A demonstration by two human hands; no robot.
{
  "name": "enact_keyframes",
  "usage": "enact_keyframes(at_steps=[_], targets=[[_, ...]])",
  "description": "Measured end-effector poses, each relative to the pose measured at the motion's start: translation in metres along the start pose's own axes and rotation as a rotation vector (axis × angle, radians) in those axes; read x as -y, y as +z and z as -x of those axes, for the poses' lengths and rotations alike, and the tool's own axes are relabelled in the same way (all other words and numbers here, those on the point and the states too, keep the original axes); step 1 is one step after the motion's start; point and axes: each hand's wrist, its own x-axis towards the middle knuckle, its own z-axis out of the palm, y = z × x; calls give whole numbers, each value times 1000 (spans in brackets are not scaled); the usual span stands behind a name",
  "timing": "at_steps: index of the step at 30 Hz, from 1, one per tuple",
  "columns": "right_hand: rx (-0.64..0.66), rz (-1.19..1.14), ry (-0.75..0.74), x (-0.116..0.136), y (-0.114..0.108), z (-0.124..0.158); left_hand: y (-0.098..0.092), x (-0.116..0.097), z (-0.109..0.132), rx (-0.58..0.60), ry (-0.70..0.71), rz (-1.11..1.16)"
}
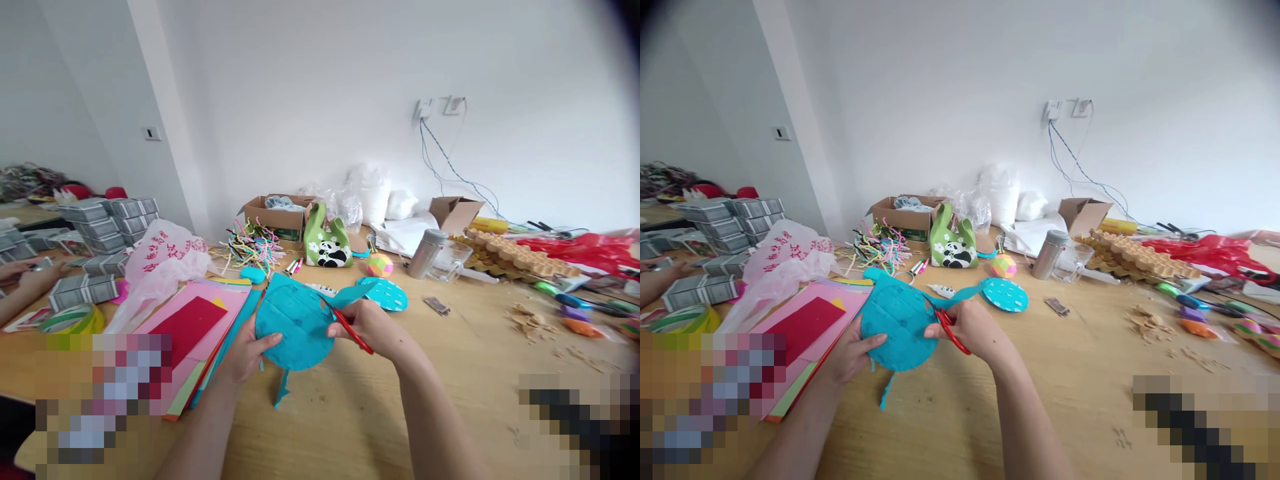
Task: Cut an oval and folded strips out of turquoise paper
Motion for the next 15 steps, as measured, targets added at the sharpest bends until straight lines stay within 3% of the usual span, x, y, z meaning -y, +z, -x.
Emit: enact_keyframes(at_steps=[15], targets=[[-26, 23, -5, -2, 2, -1, 5, -2, 1, 10, 5, -6]])
